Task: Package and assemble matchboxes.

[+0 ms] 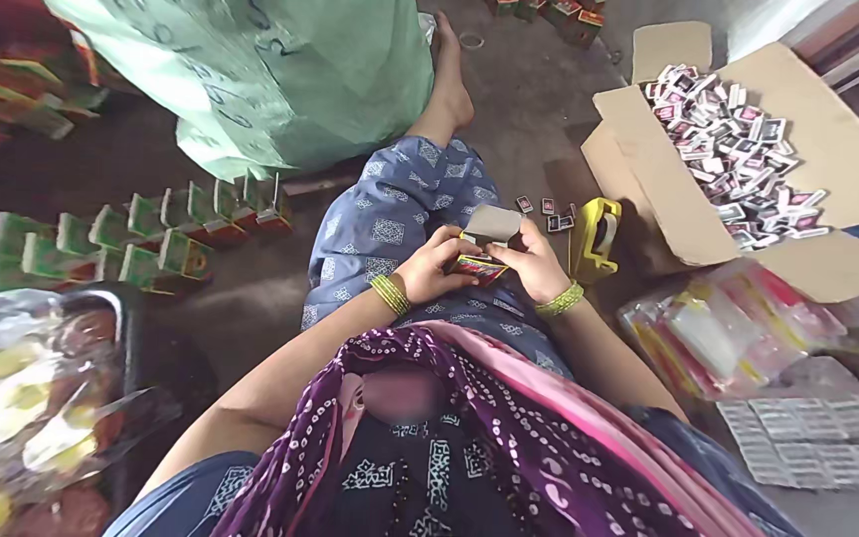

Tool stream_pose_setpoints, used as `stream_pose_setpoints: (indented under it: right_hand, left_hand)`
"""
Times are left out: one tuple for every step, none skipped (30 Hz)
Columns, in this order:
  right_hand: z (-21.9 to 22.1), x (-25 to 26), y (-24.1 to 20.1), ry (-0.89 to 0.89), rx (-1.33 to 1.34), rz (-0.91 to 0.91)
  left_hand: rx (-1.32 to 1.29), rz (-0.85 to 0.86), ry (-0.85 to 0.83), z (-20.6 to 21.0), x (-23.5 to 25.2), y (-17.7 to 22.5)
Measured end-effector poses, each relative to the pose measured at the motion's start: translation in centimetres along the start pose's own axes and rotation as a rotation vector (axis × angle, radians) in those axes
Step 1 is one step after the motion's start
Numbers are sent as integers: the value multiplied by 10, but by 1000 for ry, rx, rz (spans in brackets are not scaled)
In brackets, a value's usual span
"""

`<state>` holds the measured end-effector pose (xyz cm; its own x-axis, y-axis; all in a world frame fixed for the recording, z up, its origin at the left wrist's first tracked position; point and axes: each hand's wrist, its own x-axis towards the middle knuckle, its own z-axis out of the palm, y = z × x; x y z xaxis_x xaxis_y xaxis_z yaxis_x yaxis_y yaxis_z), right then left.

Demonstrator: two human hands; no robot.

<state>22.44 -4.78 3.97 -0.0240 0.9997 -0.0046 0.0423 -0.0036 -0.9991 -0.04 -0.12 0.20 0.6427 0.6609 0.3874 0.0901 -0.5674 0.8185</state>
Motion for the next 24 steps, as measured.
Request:
stream_pose_setpoints:
  right_hand:
    - [-3, 0, -1, 0, -71, -119]
    - [-7, 0, -2, -28, -111, -237]
    - [-11, 0, -3, -63, -131, -329]
    - [-14, 0, -5, -99, -152, -389]
    - [-16, 0, -7, -126, -183, -434]
    - [-17, 1, -8, -143, -234, -478]
    - [-17, 2, -9, -153, -297, -521]
    - [-16, 3, -9, -149, -359, -556]
    - [-15, 4, -8, -143, -407, -572]
    - [-14, 5, -8, -142, -445, -579]
    - [-13, 6, -8, -141, -478, -589]
    - [-12, 7, -8, -142, -509, -602]
    - [-11, 8, -9, -144, -545, -618]
    - [-11, 9, -9, -147, -590, -640]
    - [-10, 10, -9, -149, -633, -662]
    - [-9, 11, -9, -148, -674, -680]
    - [-8, 12, -9, -144, -694, -689]
    - [-8, 12, -10, -139, -691, -694]
    - [-8, 14, -10, -134, -669, -695]
    - [-9, 14, -10, -129, -644, -689]
    - [-9, 15, -11, -128, -627, -682]
    - [-10, 15, -11, -129, -617, -676]
    - [-11, 15, -12, -134, -616, -674]
    - [-11, 15, -13, -142, -619, -673]
  left_hand:
    - [-12, 4, 19, 0, 0, -2]
    - [-31, 9, 38, 1, 0, -5]
    - [-63, 12, 54, 1, 0, -8]
    - [-99, 7, 68, 3, 0, -10]
    - [-125, -2, 83, 5, 0, -11]
    - [-131, -11, 96, 7, 0, -12]
    - [-136, -6, 107, 8, 0, -13]
    - [-140, 5, 117, 9, 1, -13]
    - [-146, 13, 126, 10, 1, -14]
    - [-153, 12, 129, 9, 1, -15]
    - [-160, 3, 128, 9, 1, -15]
    - [-173, -11, 129, 9, 1, -15]
    - [-186, -33, 130, 8, 1, -14]
    - [-195, -53, 126, 8, 1, -14]
    - [-197, -65, 123, 8, 1, -14]
    - [-190, -67, 121, 8, 1, -13]
    - [-184, -61, 118, 8, 1, -14]
    - [-182, -54, 117, 7, 2, -14]
    - [-181, -53, 118, 7, 2, -14]
    - [-180, -58, 118, 7, 3, -14]
    - [-179, -59, 117, 7, 2, -14]
    - [-182, -60, 117, 7, 2, -14]
    - [-189, -62, 117, 7, 2, -14]
    - [-197, -66, 115, 7, 2, -14]
